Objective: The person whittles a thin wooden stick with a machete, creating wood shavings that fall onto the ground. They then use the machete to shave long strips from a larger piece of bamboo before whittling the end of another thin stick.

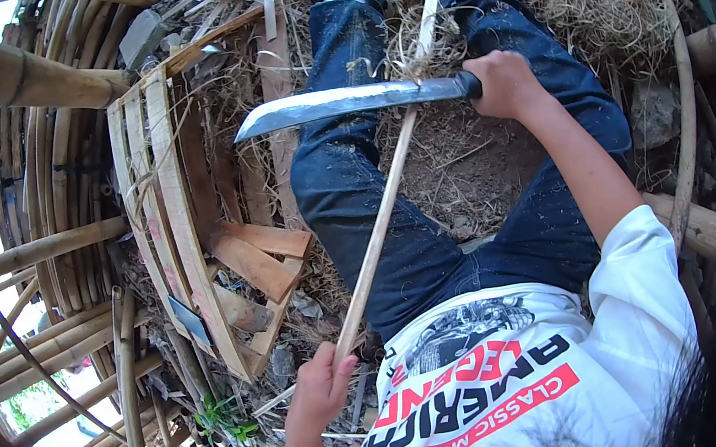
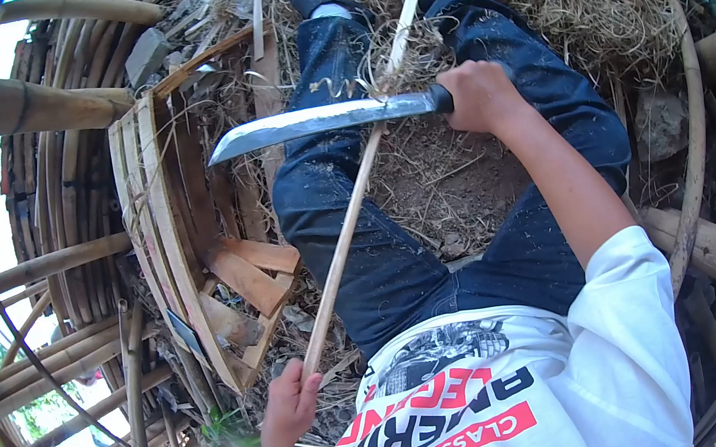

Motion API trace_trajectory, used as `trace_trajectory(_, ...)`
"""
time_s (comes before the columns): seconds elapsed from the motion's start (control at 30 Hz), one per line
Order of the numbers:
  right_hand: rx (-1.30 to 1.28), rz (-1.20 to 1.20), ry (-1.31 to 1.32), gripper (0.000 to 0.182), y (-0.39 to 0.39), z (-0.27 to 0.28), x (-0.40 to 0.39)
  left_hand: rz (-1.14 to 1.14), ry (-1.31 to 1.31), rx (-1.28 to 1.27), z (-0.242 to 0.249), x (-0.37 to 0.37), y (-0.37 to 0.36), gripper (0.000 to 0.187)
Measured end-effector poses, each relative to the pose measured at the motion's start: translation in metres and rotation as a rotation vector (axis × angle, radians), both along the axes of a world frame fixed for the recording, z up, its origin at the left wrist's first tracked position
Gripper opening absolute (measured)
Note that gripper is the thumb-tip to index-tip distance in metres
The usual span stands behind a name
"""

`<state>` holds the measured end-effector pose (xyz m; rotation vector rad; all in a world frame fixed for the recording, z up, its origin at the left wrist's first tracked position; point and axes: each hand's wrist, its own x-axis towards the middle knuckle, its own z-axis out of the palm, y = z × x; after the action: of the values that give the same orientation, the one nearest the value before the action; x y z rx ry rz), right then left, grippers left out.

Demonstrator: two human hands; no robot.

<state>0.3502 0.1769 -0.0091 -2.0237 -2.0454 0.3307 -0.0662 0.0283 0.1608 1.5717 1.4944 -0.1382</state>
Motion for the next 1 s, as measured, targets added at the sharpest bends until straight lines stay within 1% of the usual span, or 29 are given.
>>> trace_trajectory(0.1,-0.002,-0.039,-0.022,0.016,-0.012,0.008,-0.008,0.010,0.018,-0.013,-0.007,0.004,-0.004,0.030)
trace_trajectory(0.17,-0.021,-0.138,0.025,0.019,-0.026,0.016,-0.023,0.015,0.017,-0.023,-0.014,0.004,-0.005,0.031)
trace_trajectory(0.23,-0.020,-0.126,0.072,0.021,-0.043,0.021,-0.042,0.004,-0.007,0.000,-0.013,0.013,-0.002,0.033)
trace_trajectory(0.27,-0.019,-0.129,0.069,0.021,-0.053,0.021,-0.051,0.024,-0.010,-0.048,-0.017,0.016,-0.003,0.035)
trace_trajectory(0.3,-0.009,-0.010,0.135,0.021,-0.061,0.022,-0.059,0.022,-0.011,-0.046,-0.018,0.019,-0.003,0.035)
trace_trajectory(0.33,0.005,0.108,0.201,0.022,-0.064,0.022,-0.062,-0.027,0.015,-0.012,-0.020,0.023,-0.002,0.036)
trace_trajectory(0.37,0.010,0.103,0.203,0.022,-0.063,0.024,-0.061,-0.078,0.043,0.019,-0.020,0.024,-0.001,0.038)
trace_trajectory(0.4,0.030,0.209,0.152,0.019,-0.062,0.026,-0.060,-0.076,0.032,0.008,-0.022,0.020,-0.003,0.032)
trace_trajectory(0.43,0.051,0.313,0.100,0.017,-0.060,0.028,-0.058,-0.083,0.035,0.010,-0.020,0.019,-0.005,0.032)
trace_trajectory(0.47,0.062,0.304,0.032,0.014,-0.052,0.024,-0.048,-0.061,0.031,-0.022,-0.019,0.018,-0.007,0.035)
trace_trajectory(0.5,0.126,0.213,0.023,0.027,-0.044,0.000,-0.033,-0.036,0.027,-0.057,-0.018,0.017,-0.010,0.037)
trace_trajectory(0.53,0.033,0.001,-0.040,0.023,-0.035,-0.003,-0.019,-0.038,0.026,-0.061,-0.017,0.018,-0.011,0.037)
trace_trajectory(0.57,0.007,-0.169,0.055,0.020,-0.024,-0.009,-0.004,-0.054,0.026,-0.042,-0.020,0.022,-0.009,0.036)
trace_trajectory(0.63,0.091,-0.191,0.002,0.020,-0.021,-0.010,-0.008,-0.070,0.031,0.006,-0.022,0.030,-0.007,0.034)
trace_trajectory(0.67,0.112,-0.196,-0.002,0.020,-0.017,-0.008,-0.008,-0.039,0.006,0.005,-0.024,0.030,-0.003,0.036)
trace_trajectory(0.73,-0.002,-0.217,0.052,0.020,-0.035,0.008,-0.024,-0.035,0.011,-0.016,-0.023,0.032,0.001,0.037)
trace_trajectory(0.77,-0.011,-0.227,0.049,0.020,-0.046,0.012,-0.030,-0.017,0.016,-0.043,-0.023,0.034,0.001,0.038)
trace_trajectory(0.83,0.040,0.030,0.118,0.017,-0.060,0.019,-0.040,-0.016,0.055,-0.061,-0.021,0.040,0.005,0.040)
trace_trajectory(0.87,0.039,0.027,0.125,0.017,-0.063,0.020,-0.042,-0.016,0.063,-0.058,-0.021,0.042,0.006,0.039)
trace_trajectory(0.93,0.179,0.291,0.098,0.014,-0.064,0.021,-0.045,-0.031,0.050,-0.029,-0.020,0.041,0.005,0.038)
trace_trajectory(1.0,0.255,0.245,0.010,0.013,-0.046,0.001,-0.026,-0.027,0.039,-0.027,-0.017,0.035,-0.001,0.038)
